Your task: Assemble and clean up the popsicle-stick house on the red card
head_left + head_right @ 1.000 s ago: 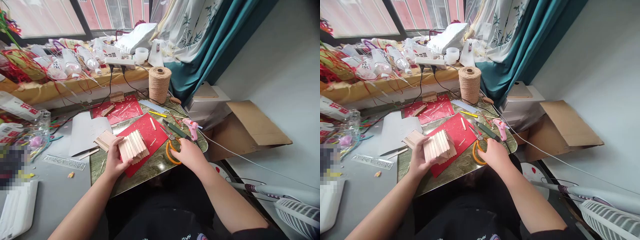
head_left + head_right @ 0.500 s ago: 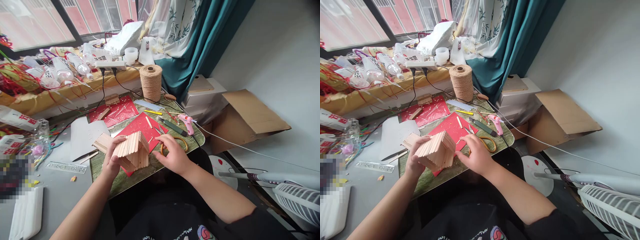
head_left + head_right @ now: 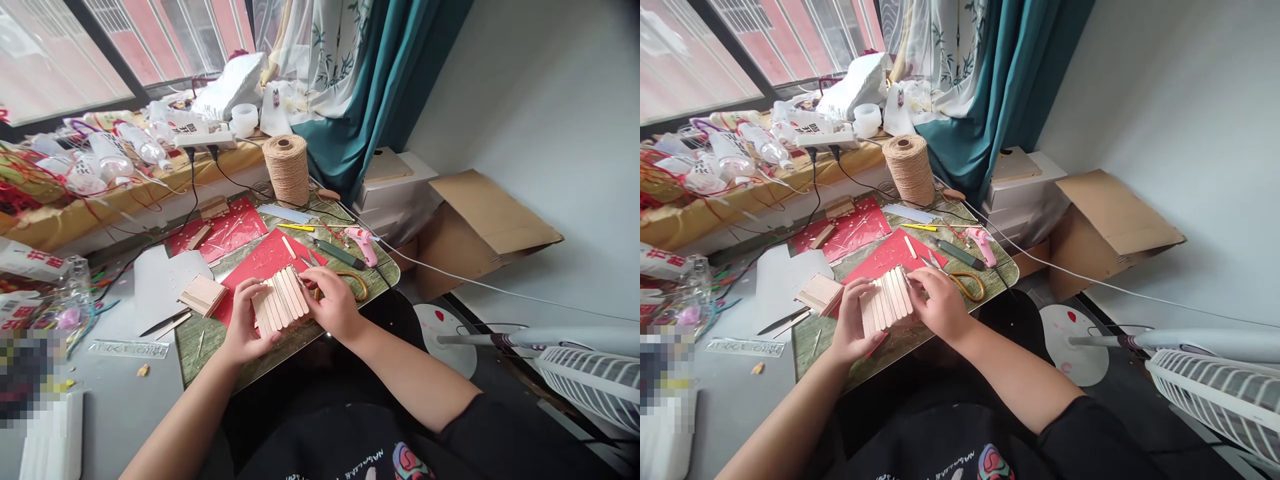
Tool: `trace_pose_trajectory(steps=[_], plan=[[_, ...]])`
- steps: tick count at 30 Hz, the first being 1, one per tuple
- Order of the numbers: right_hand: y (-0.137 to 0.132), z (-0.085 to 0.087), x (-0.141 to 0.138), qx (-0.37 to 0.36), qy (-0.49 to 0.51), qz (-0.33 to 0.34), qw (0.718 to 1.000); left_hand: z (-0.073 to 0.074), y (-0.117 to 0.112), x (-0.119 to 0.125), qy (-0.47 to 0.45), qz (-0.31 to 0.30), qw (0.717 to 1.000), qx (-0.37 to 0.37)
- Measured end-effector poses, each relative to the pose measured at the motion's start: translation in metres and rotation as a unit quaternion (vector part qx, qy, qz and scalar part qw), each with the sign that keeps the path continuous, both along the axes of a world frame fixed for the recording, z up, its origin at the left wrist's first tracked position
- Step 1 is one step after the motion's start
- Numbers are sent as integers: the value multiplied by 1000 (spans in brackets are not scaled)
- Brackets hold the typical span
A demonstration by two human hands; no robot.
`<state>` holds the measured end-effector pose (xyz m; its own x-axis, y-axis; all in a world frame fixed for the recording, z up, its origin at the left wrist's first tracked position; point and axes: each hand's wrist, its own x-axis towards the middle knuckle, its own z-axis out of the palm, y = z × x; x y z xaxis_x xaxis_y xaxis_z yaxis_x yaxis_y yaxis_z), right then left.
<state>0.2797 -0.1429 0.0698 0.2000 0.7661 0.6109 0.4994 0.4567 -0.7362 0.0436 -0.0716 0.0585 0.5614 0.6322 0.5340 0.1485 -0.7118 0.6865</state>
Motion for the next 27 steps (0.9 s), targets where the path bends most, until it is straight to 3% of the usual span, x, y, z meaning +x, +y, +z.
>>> trace_pose_trajectory(steps=[8, 13, 18, 24, 27], plan=[[7, 9, 4, 93, -73, -36, 992, -2, 1, -1, 51, 39, 996, 65], [16, 11, 12, 103, -132, 28, 986, -2, 3, -3, 129, 62, 988, 57], [26, 16, 16, 60, -122, 112, 984, -5, 3, 2, 155, 91, 983, 36], [16, 27, 1, -22, 15, 69, 997, -20, 8, -1, 88, 156, 981, 72], [6, 22, -11, -112, 104, 103, 983, -30, 8, 2, 42, 200, 977, 66]])
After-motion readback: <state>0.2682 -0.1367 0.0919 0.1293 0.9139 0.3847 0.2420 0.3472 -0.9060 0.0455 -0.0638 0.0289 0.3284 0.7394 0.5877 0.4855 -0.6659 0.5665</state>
